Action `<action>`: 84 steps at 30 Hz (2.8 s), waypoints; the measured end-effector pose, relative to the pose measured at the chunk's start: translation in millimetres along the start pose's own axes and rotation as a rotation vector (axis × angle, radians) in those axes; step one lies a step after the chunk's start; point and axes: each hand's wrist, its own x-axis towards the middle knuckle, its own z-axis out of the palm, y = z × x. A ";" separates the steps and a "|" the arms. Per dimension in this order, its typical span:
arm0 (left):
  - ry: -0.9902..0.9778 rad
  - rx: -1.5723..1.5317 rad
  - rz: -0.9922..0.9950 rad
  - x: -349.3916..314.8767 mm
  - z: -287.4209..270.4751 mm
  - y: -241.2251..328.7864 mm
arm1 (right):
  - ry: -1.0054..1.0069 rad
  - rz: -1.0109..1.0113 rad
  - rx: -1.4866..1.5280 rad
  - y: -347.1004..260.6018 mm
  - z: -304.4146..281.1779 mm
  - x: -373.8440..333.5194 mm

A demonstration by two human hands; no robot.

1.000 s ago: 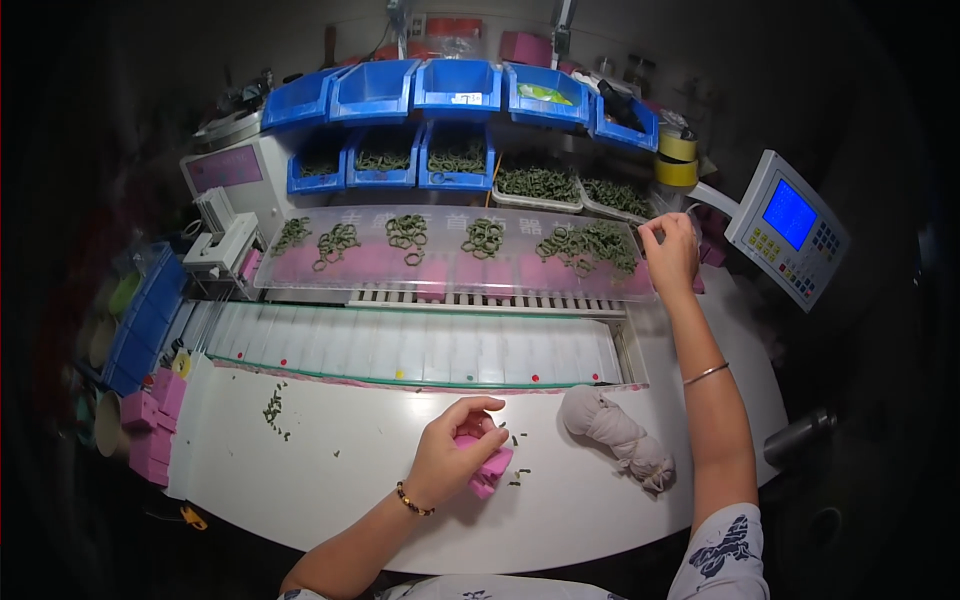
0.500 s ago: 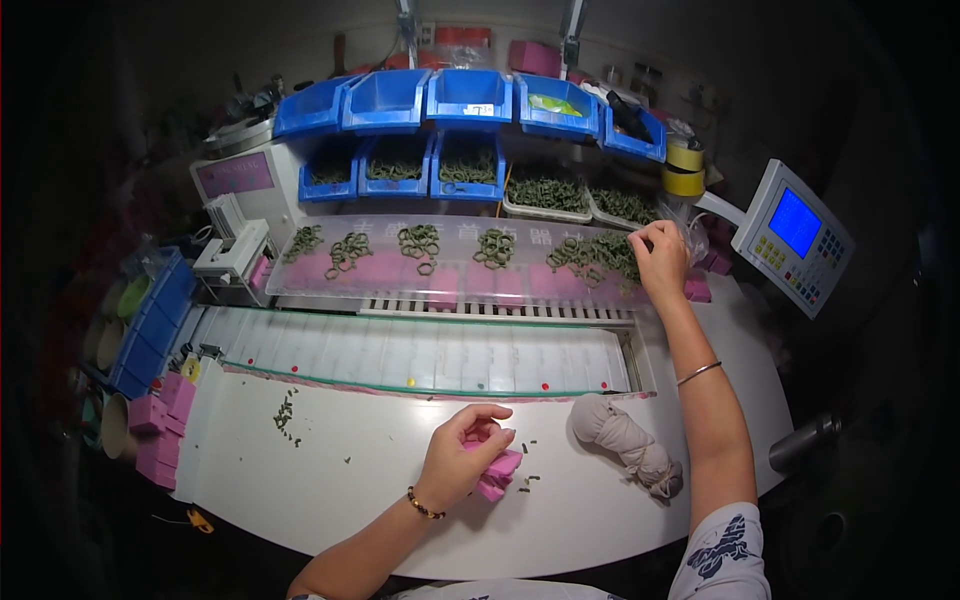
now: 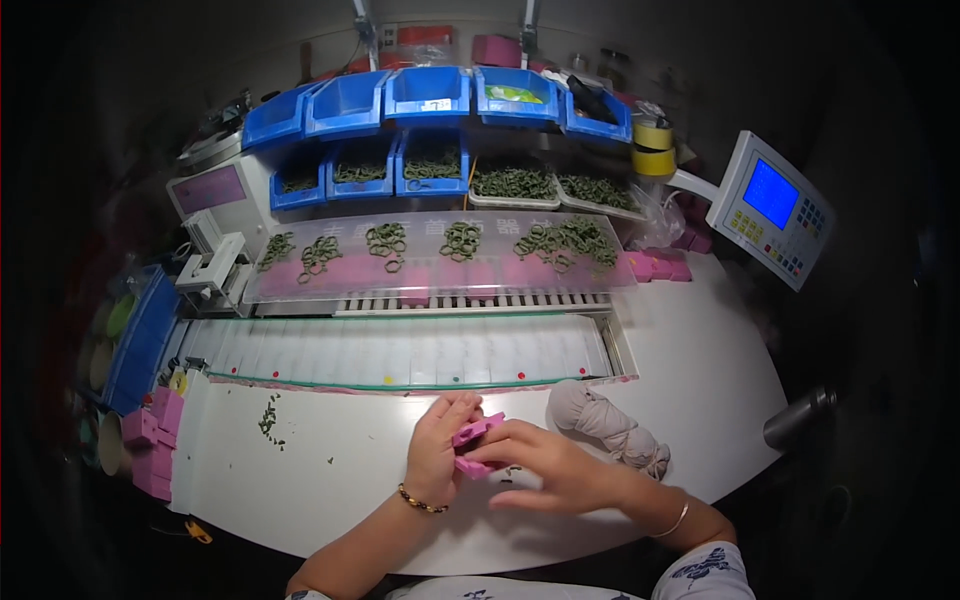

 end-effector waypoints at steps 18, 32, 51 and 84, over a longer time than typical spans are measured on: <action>-0.141 -0.409 -0.377 22.0 15.0 6.9 | 0.316 -0.277 -0.880 7.7 40.0 -20.1; -0.100 -0.209 -0.203 20.5 16.1 0.2 | 0.111 0.406 -0.863 36.9 -44.5 -81.3; -0.040 0.170 0.260 6.2 20.4 -1.8 | 0.136 -0.065 -1.014 -37.8 -8.3 -19.7; -0.521 0.309 0.072 -21.6 -25.2 21.0 | 0.312 0.072 0.116 6.8 -2.8 -10.6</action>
